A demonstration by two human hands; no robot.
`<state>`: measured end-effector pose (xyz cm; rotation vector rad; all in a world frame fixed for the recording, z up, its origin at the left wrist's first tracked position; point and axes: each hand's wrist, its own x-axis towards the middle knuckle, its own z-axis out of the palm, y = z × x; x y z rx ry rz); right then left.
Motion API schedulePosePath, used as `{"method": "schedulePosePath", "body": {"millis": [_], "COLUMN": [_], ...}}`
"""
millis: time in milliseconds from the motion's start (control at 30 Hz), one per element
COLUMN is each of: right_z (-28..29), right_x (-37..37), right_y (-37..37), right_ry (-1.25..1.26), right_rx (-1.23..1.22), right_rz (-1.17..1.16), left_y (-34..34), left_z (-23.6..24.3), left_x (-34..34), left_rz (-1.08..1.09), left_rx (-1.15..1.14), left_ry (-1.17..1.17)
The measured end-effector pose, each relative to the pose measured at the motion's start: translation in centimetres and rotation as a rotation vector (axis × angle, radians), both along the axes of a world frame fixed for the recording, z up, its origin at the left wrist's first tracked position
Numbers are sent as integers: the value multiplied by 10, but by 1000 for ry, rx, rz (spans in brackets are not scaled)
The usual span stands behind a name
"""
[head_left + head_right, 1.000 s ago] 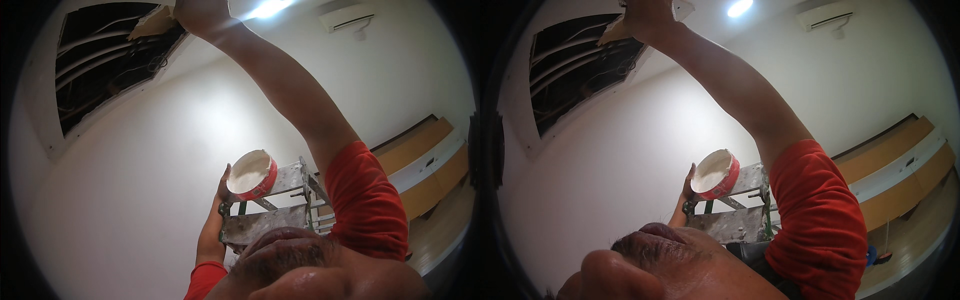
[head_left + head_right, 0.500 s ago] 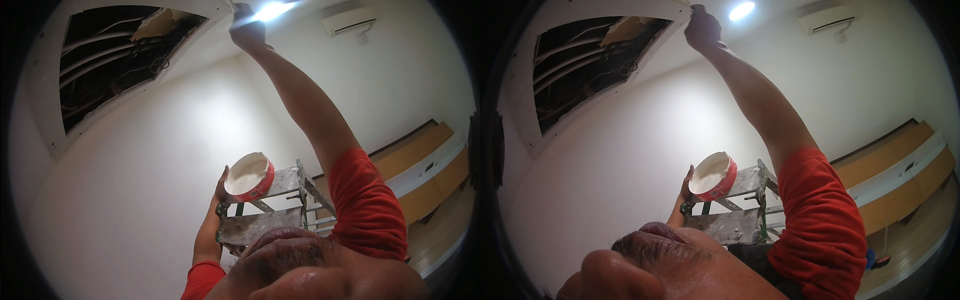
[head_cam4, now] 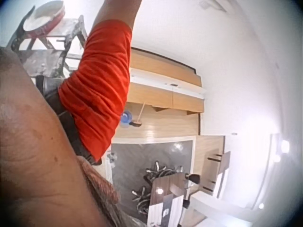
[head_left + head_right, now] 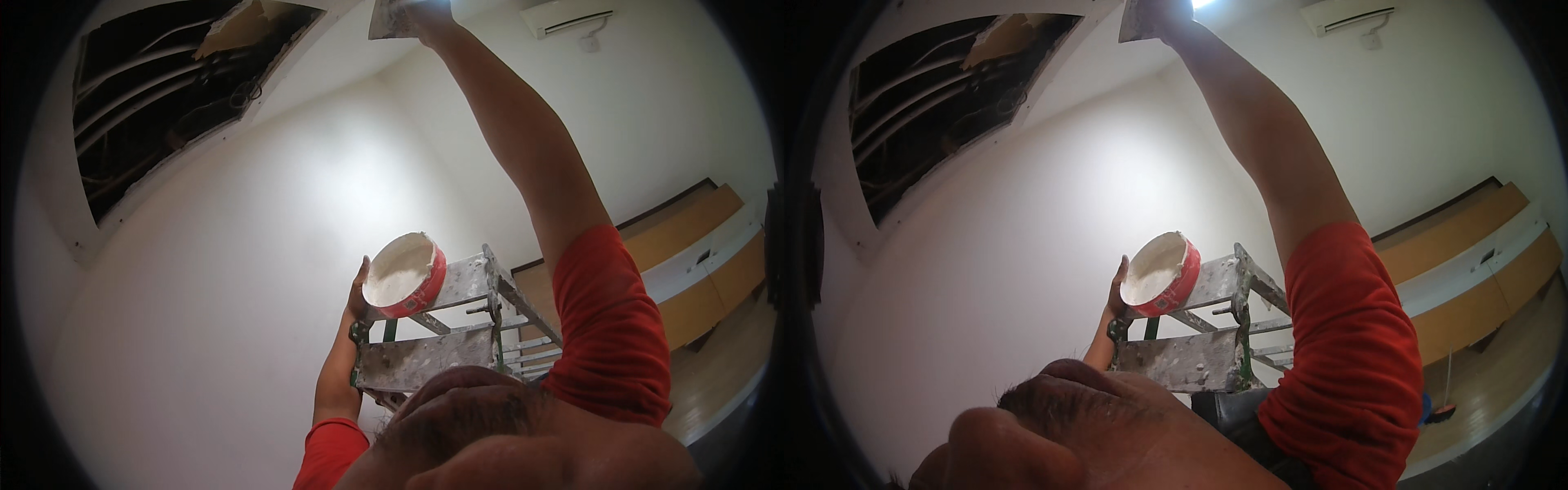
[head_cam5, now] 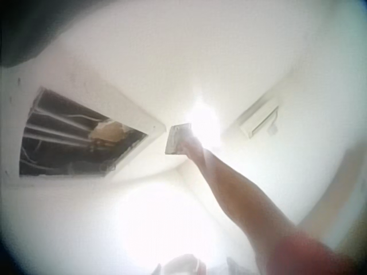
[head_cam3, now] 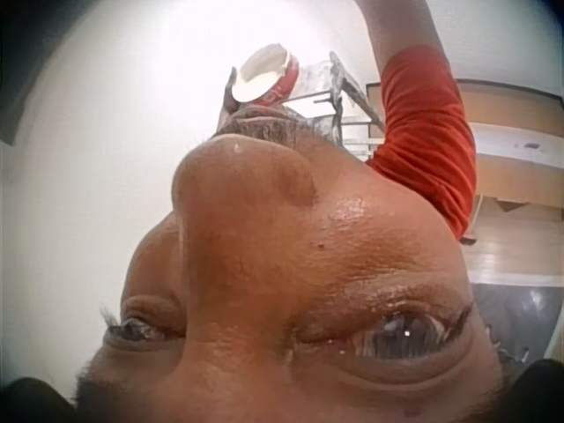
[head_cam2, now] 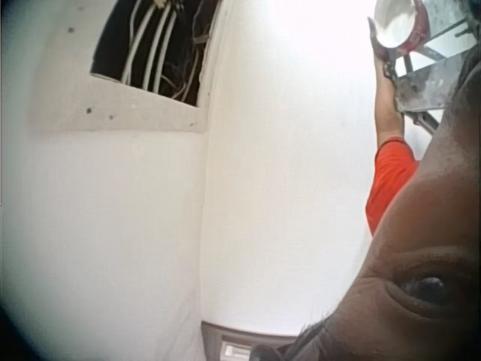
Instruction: The person stands on a stepladder and applies white plaster to a ceiling opening using a putty knife. They repeatedly scoop plaster from a red bucket and smooth it into the hole, working around the exposed interior.
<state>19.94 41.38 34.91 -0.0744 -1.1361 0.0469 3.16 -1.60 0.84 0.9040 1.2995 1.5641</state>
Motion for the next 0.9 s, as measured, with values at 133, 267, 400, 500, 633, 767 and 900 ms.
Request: {"method": "schedulePosePath", "body": {"millis": [133, 267, 400, 500, 633, 767, 900], "right_z": [9, 18, 25, 28, 34, 39, 38], "right_x": [-18, -35, -52, -67, -82, -95, -107], "right_y": [7, 16, 23, 28, 38, 41, 46], "right_ry": [55, 111, 141, 155, 179, 192, 192], "right_rx": [54, 82, 98, 106, 116, 143, 162], "right_rz": [124, 206, 262, 293, 324, 372, 403], "left_y": [1, 3, 0, 0, 1, -1, -3], "left_z": [3, 2, -8, -12, -8, -11, 0], "left_x": [5, 5, -11, -17, -11, -14, 5], "left_rz": [-10, 22, 72, 79, 98, 174, 154], "left_rx": [9, 30, 26, 23, 16, 7, 11], "left_ry": [-38, -51, -36, -23, -46, -19, -37]}}
